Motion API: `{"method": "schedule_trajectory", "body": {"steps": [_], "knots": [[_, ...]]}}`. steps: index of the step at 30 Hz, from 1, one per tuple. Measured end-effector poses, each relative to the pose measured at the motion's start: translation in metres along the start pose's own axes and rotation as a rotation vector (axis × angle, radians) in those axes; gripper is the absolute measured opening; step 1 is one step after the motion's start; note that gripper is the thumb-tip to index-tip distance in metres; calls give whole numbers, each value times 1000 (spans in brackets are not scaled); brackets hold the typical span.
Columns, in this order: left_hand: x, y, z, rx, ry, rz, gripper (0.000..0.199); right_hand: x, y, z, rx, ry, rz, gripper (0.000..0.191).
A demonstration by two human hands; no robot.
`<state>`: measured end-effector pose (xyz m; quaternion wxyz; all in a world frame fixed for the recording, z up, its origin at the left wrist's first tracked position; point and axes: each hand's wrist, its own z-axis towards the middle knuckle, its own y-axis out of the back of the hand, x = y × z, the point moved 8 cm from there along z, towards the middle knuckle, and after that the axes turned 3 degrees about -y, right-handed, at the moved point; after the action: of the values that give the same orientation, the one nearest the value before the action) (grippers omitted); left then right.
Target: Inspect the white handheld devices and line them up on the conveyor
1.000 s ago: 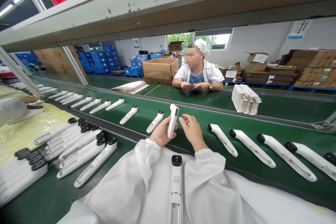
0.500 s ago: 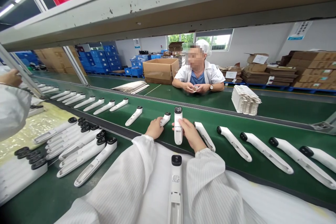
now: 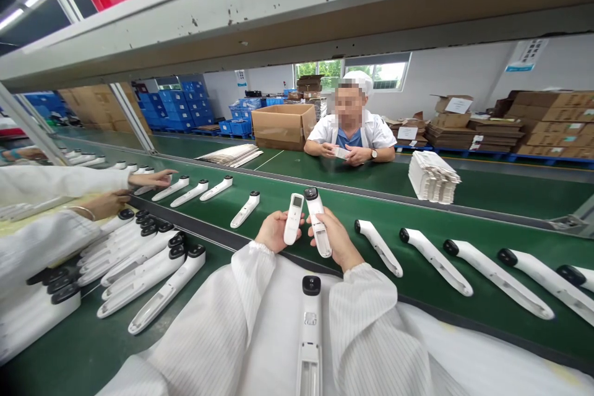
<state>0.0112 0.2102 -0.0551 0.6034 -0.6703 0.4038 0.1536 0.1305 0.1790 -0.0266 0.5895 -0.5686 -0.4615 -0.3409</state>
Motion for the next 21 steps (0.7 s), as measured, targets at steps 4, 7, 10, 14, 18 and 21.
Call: {"method": "schedule_trajectory", "body": {"steps": [4,7,10,14,18,21], "knots": [[1,-2,0,-15,0,22,23,2,-1,0,31,-1,94,21],[0,-2,0,-36,-30,68,24,3,0,-1,13,-23,95,32],[0,-2,-1,-50,-27,89,32,3,-1,-2,10,-38,70,41],[-2,-2,-3,-74,-31,120,35,6,-2,-2,0,-3,24,40],[-4,-3,-2,-74,-42,162,38,9,-4,-2,-2,42,15,34],[-9,1,-1,-114,-90,368,34,10,-6,-3,14,64,38,31]]}}
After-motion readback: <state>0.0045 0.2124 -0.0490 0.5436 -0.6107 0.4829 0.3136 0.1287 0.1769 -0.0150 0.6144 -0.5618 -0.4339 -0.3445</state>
